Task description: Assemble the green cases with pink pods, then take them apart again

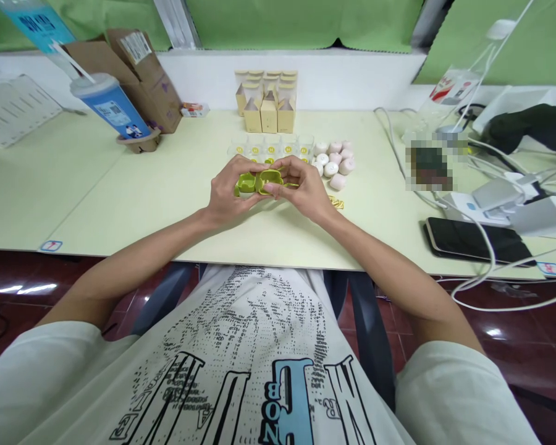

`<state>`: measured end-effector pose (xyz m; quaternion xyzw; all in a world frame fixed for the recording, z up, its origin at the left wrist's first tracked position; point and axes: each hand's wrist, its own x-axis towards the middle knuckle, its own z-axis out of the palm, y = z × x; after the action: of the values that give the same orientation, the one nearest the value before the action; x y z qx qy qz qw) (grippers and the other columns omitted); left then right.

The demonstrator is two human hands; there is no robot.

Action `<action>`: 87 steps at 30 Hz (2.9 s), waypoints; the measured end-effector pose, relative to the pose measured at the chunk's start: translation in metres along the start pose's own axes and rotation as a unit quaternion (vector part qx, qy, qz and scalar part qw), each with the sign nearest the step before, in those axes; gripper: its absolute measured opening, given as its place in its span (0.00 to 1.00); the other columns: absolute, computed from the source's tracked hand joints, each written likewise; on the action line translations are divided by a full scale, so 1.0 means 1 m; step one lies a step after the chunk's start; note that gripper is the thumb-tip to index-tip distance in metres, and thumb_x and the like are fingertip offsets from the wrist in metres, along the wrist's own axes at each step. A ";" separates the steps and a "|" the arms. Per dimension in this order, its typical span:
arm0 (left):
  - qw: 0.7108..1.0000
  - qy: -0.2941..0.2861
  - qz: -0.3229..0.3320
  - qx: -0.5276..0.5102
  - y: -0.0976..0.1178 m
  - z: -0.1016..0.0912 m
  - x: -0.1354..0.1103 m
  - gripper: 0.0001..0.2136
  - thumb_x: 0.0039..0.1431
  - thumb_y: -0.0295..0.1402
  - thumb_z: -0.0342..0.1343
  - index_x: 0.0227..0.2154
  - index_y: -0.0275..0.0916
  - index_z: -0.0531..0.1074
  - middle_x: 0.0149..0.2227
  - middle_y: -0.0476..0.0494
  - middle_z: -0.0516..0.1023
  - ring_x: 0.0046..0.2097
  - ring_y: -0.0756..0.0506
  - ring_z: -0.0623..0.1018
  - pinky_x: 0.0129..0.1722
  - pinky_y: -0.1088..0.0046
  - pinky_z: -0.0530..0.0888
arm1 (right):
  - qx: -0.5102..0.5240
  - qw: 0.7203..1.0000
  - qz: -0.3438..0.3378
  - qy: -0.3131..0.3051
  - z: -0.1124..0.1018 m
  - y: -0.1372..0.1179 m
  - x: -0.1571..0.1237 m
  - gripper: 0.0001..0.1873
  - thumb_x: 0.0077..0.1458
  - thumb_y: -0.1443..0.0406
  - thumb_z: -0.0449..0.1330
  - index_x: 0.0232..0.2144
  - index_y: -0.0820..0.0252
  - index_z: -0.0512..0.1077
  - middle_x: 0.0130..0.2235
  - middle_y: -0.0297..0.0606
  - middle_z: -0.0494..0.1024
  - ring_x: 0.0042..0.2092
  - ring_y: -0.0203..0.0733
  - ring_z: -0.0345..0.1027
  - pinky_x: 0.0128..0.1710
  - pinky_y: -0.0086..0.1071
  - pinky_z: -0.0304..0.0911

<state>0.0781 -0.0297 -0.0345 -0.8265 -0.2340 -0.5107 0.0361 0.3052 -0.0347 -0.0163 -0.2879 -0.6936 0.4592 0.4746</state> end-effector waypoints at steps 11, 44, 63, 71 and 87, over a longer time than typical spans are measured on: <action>1.000 0.008 0.019 -0.004 0.003 0.001 0.002 0.18 0.76 0.53 0.62 0.61 0.53 0.72 0.49 0.45 0.88 0.45 0.41 0.86 0.46 0.49 0.85 | -0.027 0.999 -0.031 0.033 0.005 0.005 -0.001 0.28 0.54 0.41 0.79 0.45 0.48 0.76 0.39 0.34 0.86 0.38 0.46 0.81 0.38 0.46 0.84; 0.997 -0.074 0.007 0.015 -0.020 -0.010 0.009 0.21 0.82 0.53 0.46 0.44 0.47 0.79 0.43 0.41 0.84 0.45 0.39 0.85 0.44 0.55 0.82 | 0.017 0.999 0.001 0.028 0.008 0.002 0.003 0.34 0.56 0.29 0.70 0.46 0.47 0.77 0.46 0.40 0.85 0.42 0.50 0.81 0.35 0.46 0.81; 0.967 -0.172 -0.143 0.126 -0.133 -0.068 -0.013 0.18 0.75 0.52 0.53 0.42 0.45 0.81 0.39 0.39 0.85 0.37 0.39 0.78 0.43 0.58 0.77 | -0.056 0.996 -0.042 0.054 -0.019 0.027 0.010 0.26 0.64 0.37 0.69 0.50 0.46 0.78 0.45 0.38 0.84 0.30 0.41 0.73 0.26 0.40 0.71; 0.982 -0.076 -0.133 0.112 -0.110 -0.074 0.002 0.24 0.74 0.59 0.57 0.37 0.42 0.81 0.37 0.43 0.83 0.31 0.47 0.72 0.41 0.65 0.74 | -0.028 0.998 -0.014 0.062 -0.015 0.013 0.007 0.25 0.60 0.39 0.73 0.45 0.47 0.77 0.41 0.34 0.81 0.28 0.37 0.66 0.24 0.36 0.64; 0.960 -0.245 -0.133 0.028 -0.084 -0.093 0.020 0.26 0.62 0.62 0.68 0.30 0.42 0.88 0.37 0.44 0.84 0.33 0.48 0.78 0.40 0.68 0.76 | 0.028 0.995 0.047 0.087 -0.010 -0.004 0.005 0.14 0.53 0.54 0.76 0.36 0.50 0.78 0.35 0.32 0.78 0.27 0.35 0.63 0.25 0.35 0.56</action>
<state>-0.0269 0.0238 0.0114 -0.8864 -0.3572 -0.2864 -0.0676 0.3123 -0.0285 -0.0092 -0.3455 -0.6221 0.4739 0.5187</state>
